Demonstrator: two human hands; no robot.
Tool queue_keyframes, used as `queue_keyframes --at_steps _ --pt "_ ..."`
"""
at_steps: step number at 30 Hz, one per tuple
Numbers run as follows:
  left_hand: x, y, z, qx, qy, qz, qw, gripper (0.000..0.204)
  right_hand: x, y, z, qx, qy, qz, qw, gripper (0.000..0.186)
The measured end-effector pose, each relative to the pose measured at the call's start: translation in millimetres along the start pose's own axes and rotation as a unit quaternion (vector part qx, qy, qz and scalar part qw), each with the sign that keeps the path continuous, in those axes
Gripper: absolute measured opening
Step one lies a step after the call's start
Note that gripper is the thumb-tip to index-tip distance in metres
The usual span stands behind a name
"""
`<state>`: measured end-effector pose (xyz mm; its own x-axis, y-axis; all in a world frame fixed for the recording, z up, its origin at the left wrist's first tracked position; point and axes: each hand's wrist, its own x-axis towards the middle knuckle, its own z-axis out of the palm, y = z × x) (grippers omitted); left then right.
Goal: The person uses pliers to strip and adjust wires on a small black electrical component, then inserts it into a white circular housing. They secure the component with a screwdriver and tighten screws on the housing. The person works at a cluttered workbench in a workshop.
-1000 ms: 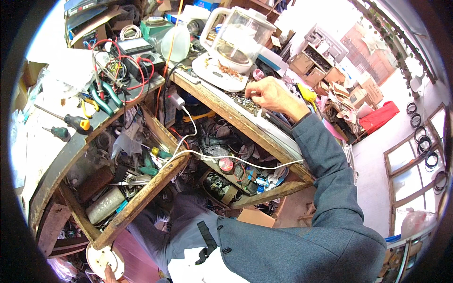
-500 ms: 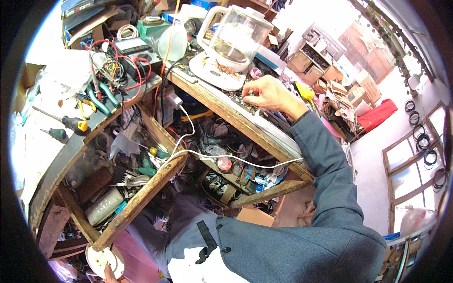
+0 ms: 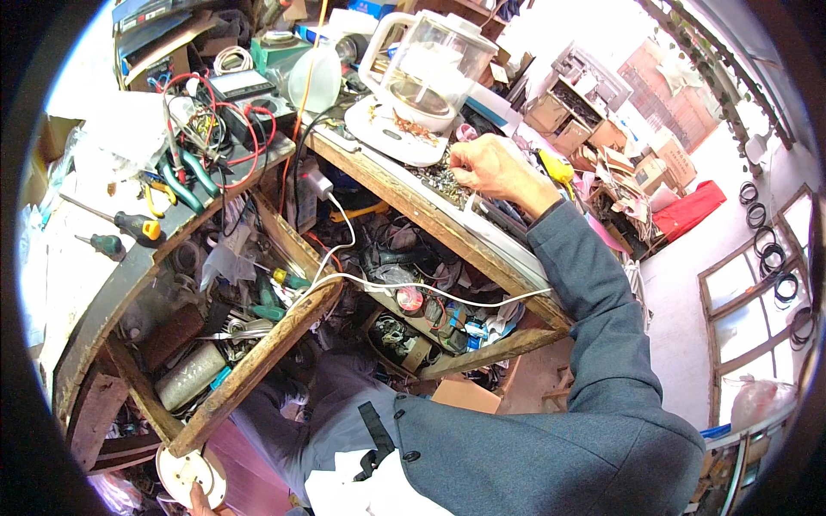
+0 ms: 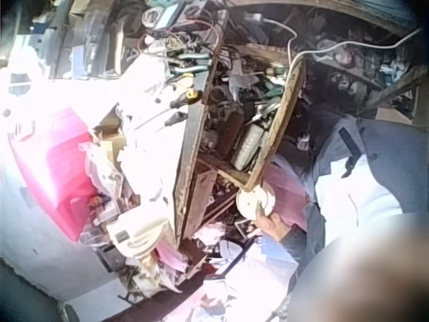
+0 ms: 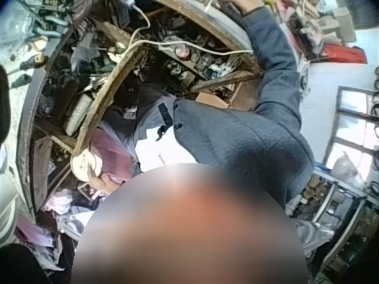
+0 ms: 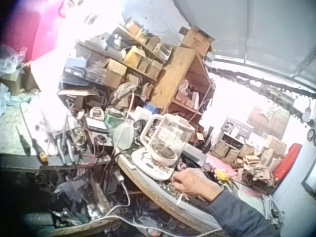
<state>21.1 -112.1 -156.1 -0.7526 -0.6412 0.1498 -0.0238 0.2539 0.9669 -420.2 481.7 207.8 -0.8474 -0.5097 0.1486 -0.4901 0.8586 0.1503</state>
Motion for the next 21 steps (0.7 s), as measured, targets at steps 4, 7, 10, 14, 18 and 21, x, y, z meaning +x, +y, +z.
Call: queue_keyframes --at_steps 4,7,10,14,18,21 --pt "0 -3 0 -0.003 0.003 0.002 1.0 0.102 -1 15 12 0.015 0.041 -0.029 0.999 0.01" --pt "0 -1 1 -0.003 0.002 0.002 1.0 0.1 0 5 3 0.023 0.044 -0.028 0.998 0.01" --pt "-1 10 5 0.011 0.011 0.014 1.0 0.098 0 0 0 0.069 0.029 -0.03 0.997 0.01" --pt "0 12 5 0.019 0.01 0.024 0.999 0.097 -1 -2 -1 0.071 -0.019 -0.042 0.996 0.015" --pt "2 11 6 0.021 0.008 0.025 0.999 0.098 -4 3 1 0.056 -0.021 -0.021 0.998 0.016" --pt "1 12 5 0.022 0.012 0.03 0.999 0.1 -1 -3 1 0.079 -0.016 0.001 0.997 0.016"
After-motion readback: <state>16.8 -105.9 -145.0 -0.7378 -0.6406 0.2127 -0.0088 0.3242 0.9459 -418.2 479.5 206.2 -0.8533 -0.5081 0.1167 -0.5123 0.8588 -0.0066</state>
